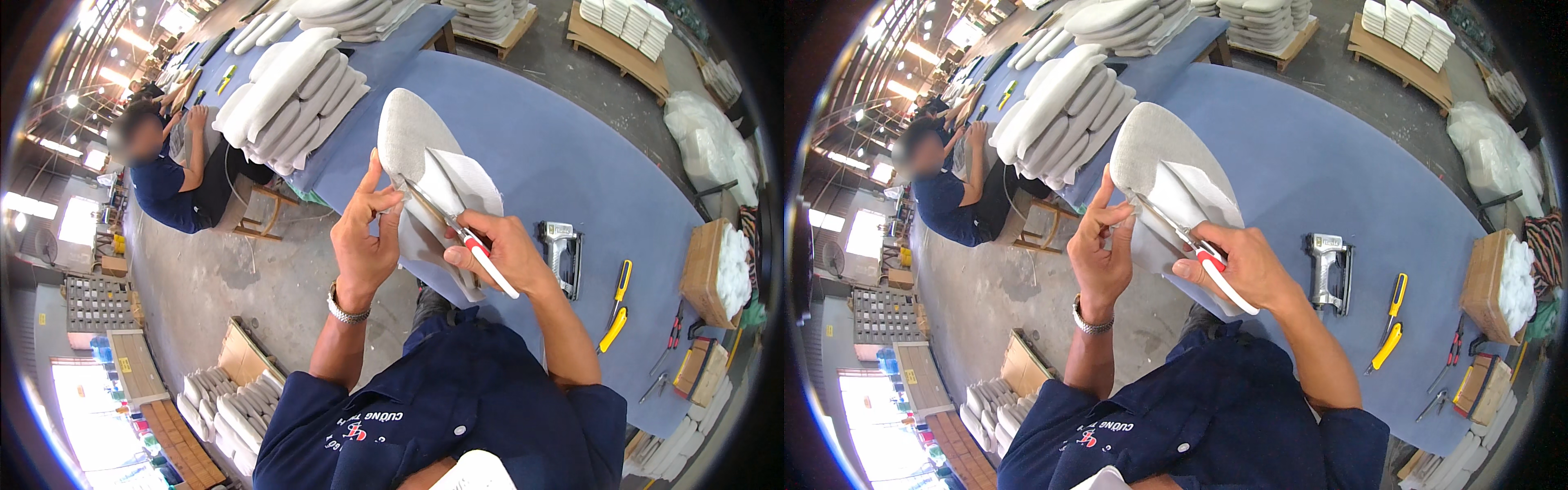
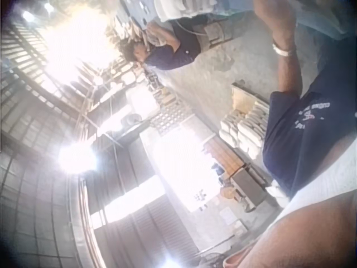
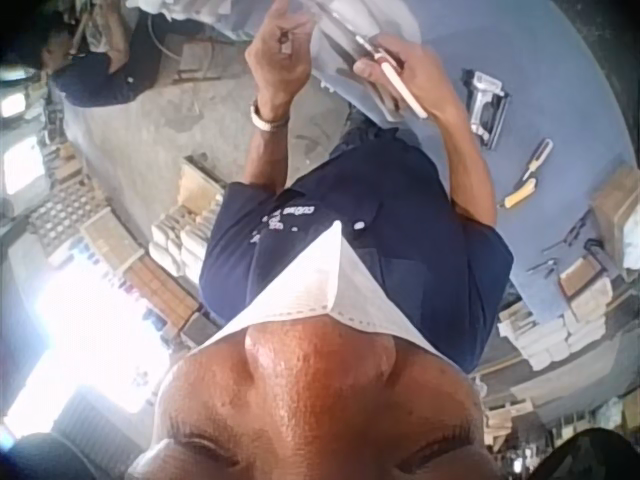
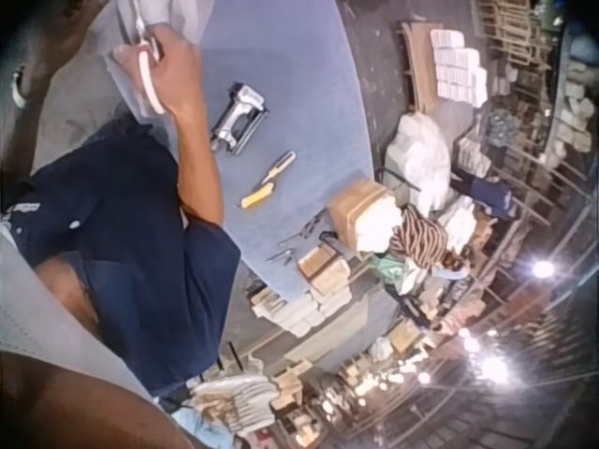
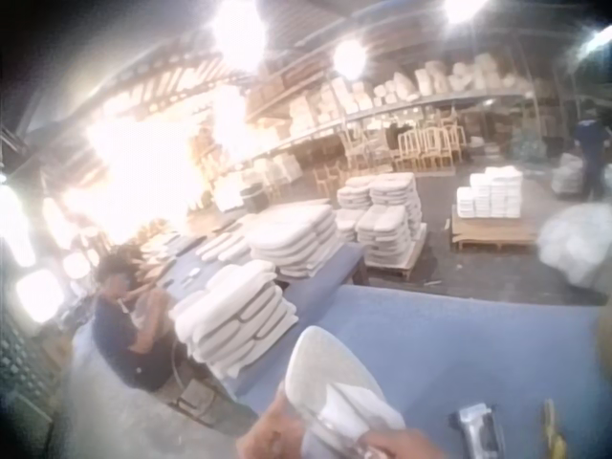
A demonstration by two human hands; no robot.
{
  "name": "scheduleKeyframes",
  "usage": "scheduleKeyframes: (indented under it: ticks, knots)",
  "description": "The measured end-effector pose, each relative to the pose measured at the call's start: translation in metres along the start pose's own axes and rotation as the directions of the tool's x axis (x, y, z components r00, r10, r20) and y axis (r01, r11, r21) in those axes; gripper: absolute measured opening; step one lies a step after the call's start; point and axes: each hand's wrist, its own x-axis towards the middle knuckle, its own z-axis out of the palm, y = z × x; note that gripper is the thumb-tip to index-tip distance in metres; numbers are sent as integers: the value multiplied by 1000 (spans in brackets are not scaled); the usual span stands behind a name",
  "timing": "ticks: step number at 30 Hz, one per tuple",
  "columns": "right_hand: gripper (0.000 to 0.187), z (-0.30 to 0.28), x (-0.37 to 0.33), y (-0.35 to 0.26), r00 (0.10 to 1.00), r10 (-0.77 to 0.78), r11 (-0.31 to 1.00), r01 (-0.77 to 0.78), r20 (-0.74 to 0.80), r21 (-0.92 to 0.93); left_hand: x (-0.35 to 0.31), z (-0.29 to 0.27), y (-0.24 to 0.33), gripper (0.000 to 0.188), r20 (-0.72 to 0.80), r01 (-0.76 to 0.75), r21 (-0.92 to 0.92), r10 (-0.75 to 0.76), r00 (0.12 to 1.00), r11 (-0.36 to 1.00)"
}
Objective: The person assembles a cushion by folding fabric over a foam insert, trimming excess material with scissors, and securing the edges with a staple gun. The finished cushion is placed on a stack of completed units.
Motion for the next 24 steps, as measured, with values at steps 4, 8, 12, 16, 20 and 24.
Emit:
scheduleKeyframes:
  ticks: [4,8,12,16,20,24]
  knots:
    - [46,-1,-1,0,1000,24,1000,-24,-17,-18,2,2,4,8,8,-15,21,15,1000,1000]
    - [41,-2,-1,0,999,14,1000,-15,-33,-17,5,3,5,7,13,-43,66,42,999,997]
    - [43,-2,0,9,999,28,1000,-28,-15,6,9,-2,7,6,63,-33,138,24,998,990]
    - [50,0,1,11,1000,7,997,-8,20,83,15,-5,6,6,54,-19,160,11,998,987]
    - [55,-2,0,10,999,14,996,-18,47,88,19,-6,9,7,47,26,174,-35,998,984]
    - [56,-4,1,12,999,7,997,-11,53,82,19,-7,8,7,35,75,149,-81,996,986]
